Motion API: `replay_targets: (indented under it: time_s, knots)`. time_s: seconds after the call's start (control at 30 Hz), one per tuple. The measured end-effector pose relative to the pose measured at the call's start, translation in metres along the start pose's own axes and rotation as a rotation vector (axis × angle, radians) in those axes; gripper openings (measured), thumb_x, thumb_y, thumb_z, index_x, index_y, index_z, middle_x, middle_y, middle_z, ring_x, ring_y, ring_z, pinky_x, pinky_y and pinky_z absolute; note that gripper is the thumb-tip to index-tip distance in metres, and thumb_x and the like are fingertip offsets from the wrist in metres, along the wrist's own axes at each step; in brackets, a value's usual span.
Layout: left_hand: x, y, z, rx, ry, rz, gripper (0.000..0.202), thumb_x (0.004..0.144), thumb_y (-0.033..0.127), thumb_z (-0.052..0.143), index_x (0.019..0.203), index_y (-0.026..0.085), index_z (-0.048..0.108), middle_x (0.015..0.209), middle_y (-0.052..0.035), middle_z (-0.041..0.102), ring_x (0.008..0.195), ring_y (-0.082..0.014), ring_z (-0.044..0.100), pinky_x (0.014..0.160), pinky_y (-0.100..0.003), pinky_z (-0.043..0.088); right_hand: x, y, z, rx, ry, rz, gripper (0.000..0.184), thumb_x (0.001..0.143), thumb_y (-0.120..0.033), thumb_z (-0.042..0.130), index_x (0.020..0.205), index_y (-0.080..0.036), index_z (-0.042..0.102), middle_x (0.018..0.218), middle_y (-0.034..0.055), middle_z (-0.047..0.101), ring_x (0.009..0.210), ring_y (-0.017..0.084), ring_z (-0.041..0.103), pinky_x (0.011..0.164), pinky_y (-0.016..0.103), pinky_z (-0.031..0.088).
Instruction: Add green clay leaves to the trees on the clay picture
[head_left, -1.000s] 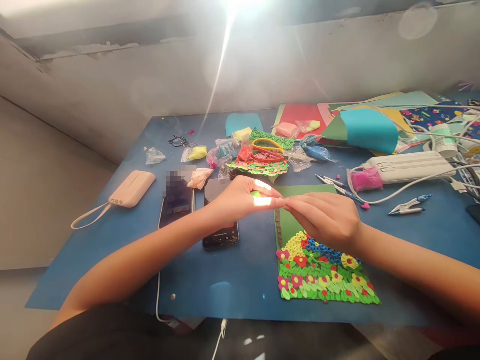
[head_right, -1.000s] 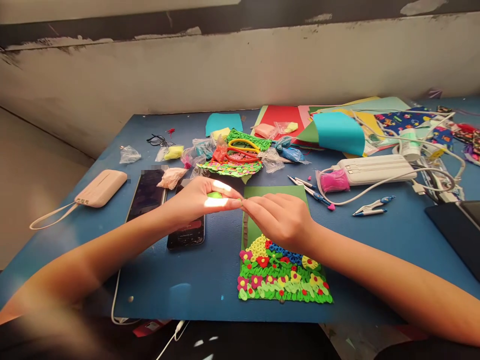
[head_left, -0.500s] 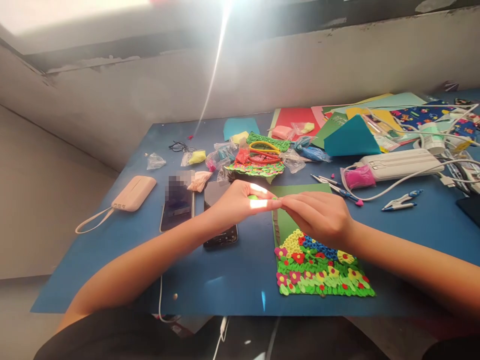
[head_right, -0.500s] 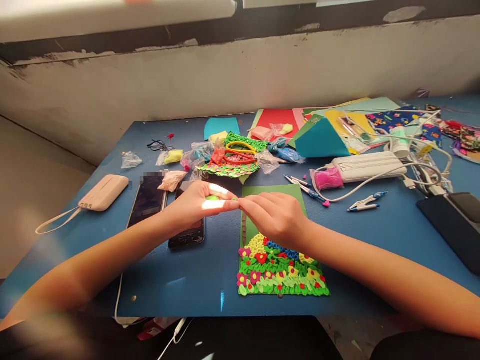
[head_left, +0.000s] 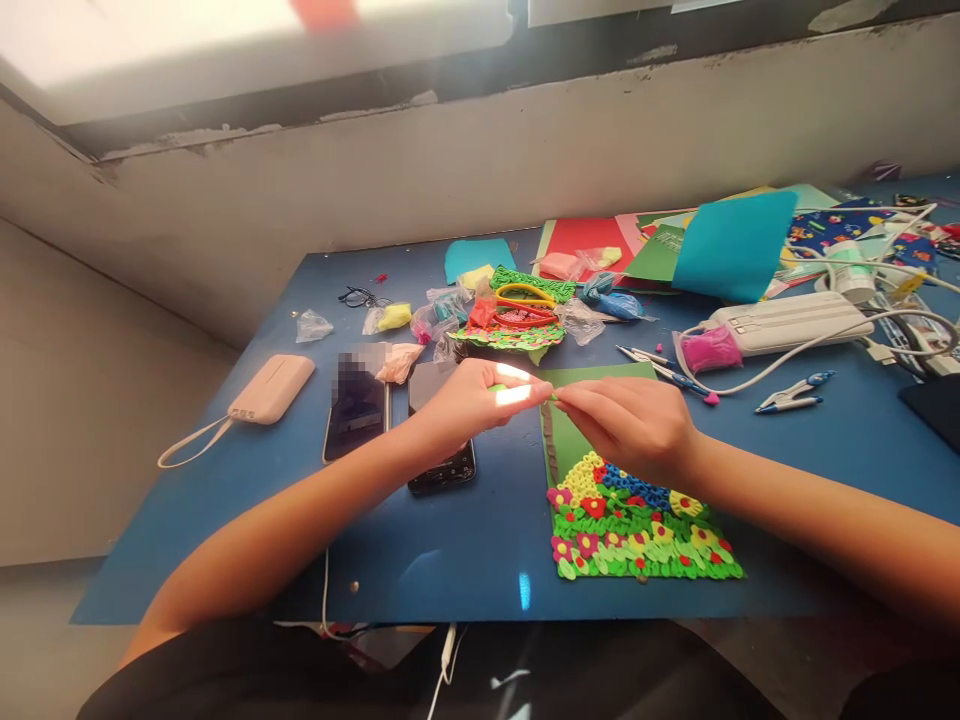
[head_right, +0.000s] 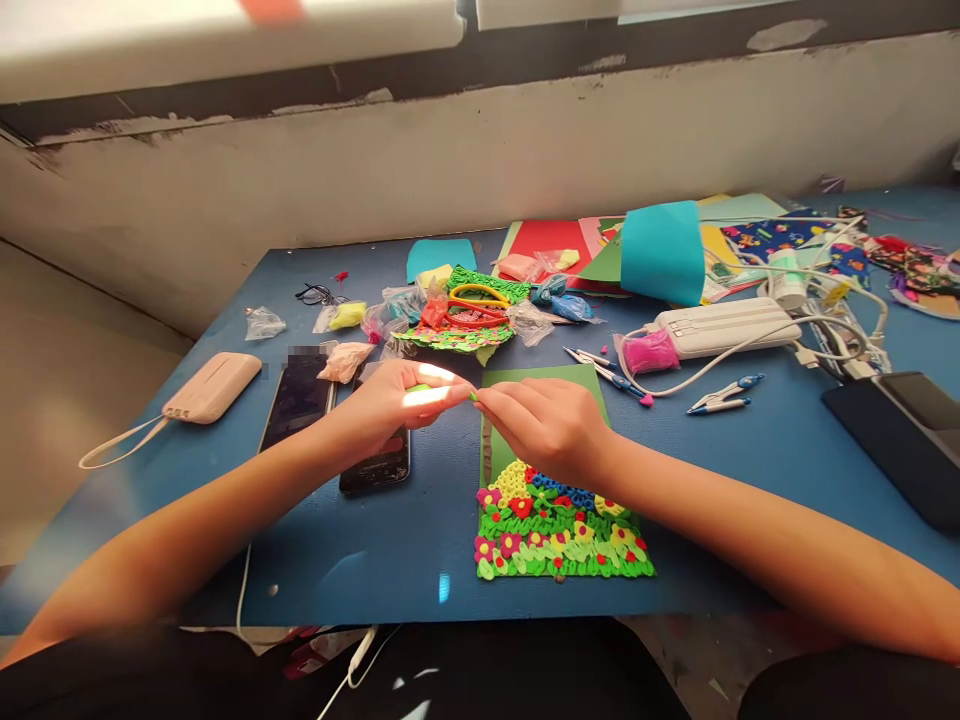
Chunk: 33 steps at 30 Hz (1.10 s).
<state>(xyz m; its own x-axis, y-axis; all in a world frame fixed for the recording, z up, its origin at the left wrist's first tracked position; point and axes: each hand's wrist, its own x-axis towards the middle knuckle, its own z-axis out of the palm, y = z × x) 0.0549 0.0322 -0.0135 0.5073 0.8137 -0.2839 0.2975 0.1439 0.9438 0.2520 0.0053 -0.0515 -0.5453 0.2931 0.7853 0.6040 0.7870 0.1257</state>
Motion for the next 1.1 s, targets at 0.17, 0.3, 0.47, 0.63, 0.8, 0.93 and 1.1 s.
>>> replay_targets:
  time_s: [0.17,0.3,0.47,0.63,0.8,0.93,1.1]
  knots:
    - [0.002,0.001,0.002,-0.052,0.071,-0.053,0.045,0.057,0.055,0.078,0.062,0.015,0.059,0.048,0.0097,0.029,0.046,-0.0035,0.02,0.044,-0.021,0.013,0.0,0.001,-0.001,-0.019,-0.007,-0.012,0.006,0.085,-0.011,0.064,0.091,-0.011,0.063,0.075,0.0042,0.073,0.059,0.013,0.066,0.055,0.024,0.05]
    - [0.002,0.0,0.002,-0.041,0.092,-0.017,0.046,0.058,0.056,0.078,0.062,0.014,0.061,0.048,0.0092,0.03,0.046,-0.0035,0.02,0.044,-0.021,0.013,0.0,-0.002,-0.001,0.027,-0.004,0.027,0.008,0.085,-0.015,0.065,0.091,-0.009,0.064,0.076,0.0065,0.073,0.063,0.015,0.068,0.056,0.025,0.051]
    - [0.0,-0.004,0.006,0.002,0.229,0.08,0.045,0.06,0.056,0.077,0.073,0.013,0.071,0.053,0.0051,0.045,0.049,-0.006,0.03,0.046,-0.022,0.022,0.007,-0.01,-0.005,0.518,-0.141,0.647,0.011,0.089,-0.023,0.059,0.084,-0.015,0.064,0.066,0.0003,0.069,0.05,0.009,0.061,0.047,0.019,0.048]
    - [-0.001,-0.011,0.012,0.021,0.215,0.15,0.041,0.068,0.055,0.071,0.076,0.014,0.071,0.063,0.001,0.054,0.052,-0.0073,0.033,0.047,-0.022,0.024,0.016,-0.012,-0.008,0.847,-0.275,1.034,0.021,0.086,-0.036,0.062,0.081,-0.016,0.066,0.072,0.0023,0.07,0.053,0.01,0.062,0.048,0.02,0.047]
    - [-0.001,-0.012,0.011,0.06,0.199,0.176,0.039,0.072,0.053,0.066,0.077,0.015,0.064,0.07,0.0008,0.053,0.053,-0.0069,0.035,0.046,-0.022,0.026,0.013,-0.012,-0.008,0.778,-0.287,0.964,0.022,0.089,-0.034,0.057,0.082,-0.016,0.066,0.065,0.0007,0.066,0.053,0.009,0.059,0.047,0.02,0.044]
    - [-0.005,-0.006,0.012,0.115,0.124,0.209,0.04,0.075,0.054,0.064,0.069,0.015,0.062,0.06,0.0036,0.046,0.052,-0.0075,0.036,0.05,-0.022,0.03,0.004,-0.01,-0.007,0.529,-0.246,0.648,0.021,0.093,-0.03,0.051,0.083,-0.016,0.064,0.066,0.0005,0.065,0.051,0.007,0.053,0.05,0.019,0.042]
    - [-0.012,-0.004,0.017,0.285,0.077,0.288,0.035,0.085,0.047,0.053,0.073,0.015,0.06,0.059,0.0029,0.049,0.055,-0.0097,0.041,0.051,-0.021,0.035,-0.002,-0.008,-0.006,0.192,-0.222,0.211,0.027,0.097,-0.032,0.048,0.079,-0.016,0.06,0.063,0.0007,0.063,0.05,0.008,0.05,0.048,0.021,0.036]
